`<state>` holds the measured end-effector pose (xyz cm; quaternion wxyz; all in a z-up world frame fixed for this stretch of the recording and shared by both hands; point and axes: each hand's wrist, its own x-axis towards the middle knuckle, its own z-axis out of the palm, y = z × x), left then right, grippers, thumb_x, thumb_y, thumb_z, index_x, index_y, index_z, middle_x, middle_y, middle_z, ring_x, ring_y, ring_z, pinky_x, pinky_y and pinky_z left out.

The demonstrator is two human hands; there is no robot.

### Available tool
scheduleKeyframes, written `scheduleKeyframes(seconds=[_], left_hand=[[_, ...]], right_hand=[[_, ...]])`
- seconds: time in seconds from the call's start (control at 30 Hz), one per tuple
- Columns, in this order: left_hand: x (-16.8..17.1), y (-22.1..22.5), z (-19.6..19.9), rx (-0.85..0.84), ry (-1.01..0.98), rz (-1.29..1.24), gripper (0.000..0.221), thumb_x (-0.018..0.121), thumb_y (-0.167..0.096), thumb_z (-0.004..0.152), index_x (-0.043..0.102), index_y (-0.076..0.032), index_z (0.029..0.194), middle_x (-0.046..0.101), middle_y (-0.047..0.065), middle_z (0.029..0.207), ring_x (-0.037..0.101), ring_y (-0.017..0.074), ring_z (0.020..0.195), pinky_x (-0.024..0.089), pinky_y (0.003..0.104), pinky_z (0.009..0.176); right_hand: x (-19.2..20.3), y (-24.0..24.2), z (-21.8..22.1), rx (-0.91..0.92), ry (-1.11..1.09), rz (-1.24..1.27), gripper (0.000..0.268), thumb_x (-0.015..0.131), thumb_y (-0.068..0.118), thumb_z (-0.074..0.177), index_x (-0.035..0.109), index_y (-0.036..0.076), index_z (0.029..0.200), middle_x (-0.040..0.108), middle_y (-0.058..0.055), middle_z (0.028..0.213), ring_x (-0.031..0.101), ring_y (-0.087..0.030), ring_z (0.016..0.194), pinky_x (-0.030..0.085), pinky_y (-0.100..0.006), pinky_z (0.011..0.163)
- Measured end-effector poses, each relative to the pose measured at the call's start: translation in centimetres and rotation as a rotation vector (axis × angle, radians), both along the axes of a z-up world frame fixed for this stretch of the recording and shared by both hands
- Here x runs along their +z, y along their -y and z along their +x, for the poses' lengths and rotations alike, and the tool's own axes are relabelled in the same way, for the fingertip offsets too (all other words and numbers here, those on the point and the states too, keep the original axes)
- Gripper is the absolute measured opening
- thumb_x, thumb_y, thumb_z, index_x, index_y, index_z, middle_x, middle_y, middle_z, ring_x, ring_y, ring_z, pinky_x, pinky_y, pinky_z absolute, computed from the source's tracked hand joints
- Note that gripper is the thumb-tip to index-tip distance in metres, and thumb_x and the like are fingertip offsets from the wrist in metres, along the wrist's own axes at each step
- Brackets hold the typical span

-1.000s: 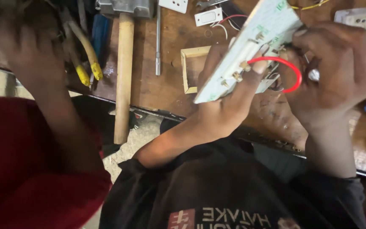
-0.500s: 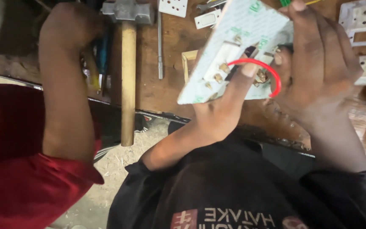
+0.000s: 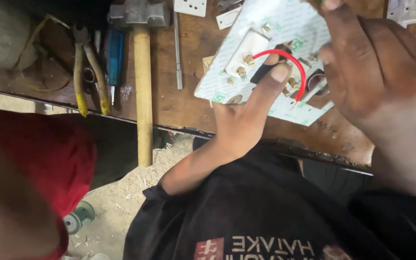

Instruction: The person sits at a workbench assembling an electrical switch plate. They use a screwdriver to fasten a switch module onto a white faceplate, route and connect a red wire to the switch terminals, tap components with a hammer, and continue tightening screws on the plate.

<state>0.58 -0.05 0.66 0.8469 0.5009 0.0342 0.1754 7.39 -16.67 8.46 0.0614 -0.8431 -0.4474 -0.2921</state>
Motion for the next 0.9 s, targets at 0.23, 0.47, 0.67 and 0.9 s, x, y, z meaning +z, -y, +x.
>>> scheduleKeyframes(seconds=[0.23,0.47,0.67,0.9], left_hand=[[0.3,-0.2,0.3,-0.068,-0.058,-0.126,0.018,0.077,-0.007,0.104,0.065,0.003,0.114,0.070,0.007,0.105,0.066,0.0114,0.094,0.057,0.027,0.083],[0.6,-0.2,0.3,-0.123,-0.038,-0.153,0.020,0.077,-0.009,0.107,0.064,0.003,0.117,0.069,0.008,0.109,0.066,0.0115,0.098,0.057,0.029,0.089],[-1.1,-0.1,0.6,-0.116,0.033,-0.018,0.024,0.077,-0.011,0.103,0.066,0.001,0.120,0.072,0.007,0.109,0.072,0.0136,0.100,0.063,0.031,0.092],[-0.1,-0.4,0.5,-0.142,-0.029,-0.092,0.019,0.076,-0.007,0.106,0.066,0.004,0.116,0.072,0.009,0.109,0.069,0.0136,0.101,0.059,0.031,0.093]], right_hand=[[-1.3,2.2,0.2,0.060,-0.011,-0.121,0.055,0.064,0.011,0.110,0.042,-0.006,0.157,0.066,-0.016,0.118,0.070,-0.022,0.097,0.056,-0.029,0.080],[-0.7,2.0,0.3,0.011,0.072,-0.182,0.055,0.063,0.007,0.110,0.042,-0.007,0.160,0.066,-0.014,0.114,0.066,-0.019,0.088,0.053,-0.027,0.073],[-1.3,3.0,1.2,0.034,0.255,-0.304,0.050,0.063,0.002,0.107,0.048,-0.013,0.152,0.063,-0.013,0.099,0.062,-0.017,0.078,0.047,-0.025,0.063],[-1.9,3.7,0.8,0.069,0.055,-0.154,0.046,0.058,0.000,0.113,0.051,-0.007,0.159,0.063,-0.013,0.102,0.062,-0.019,0.082,0.050,-0.029,0.070]])
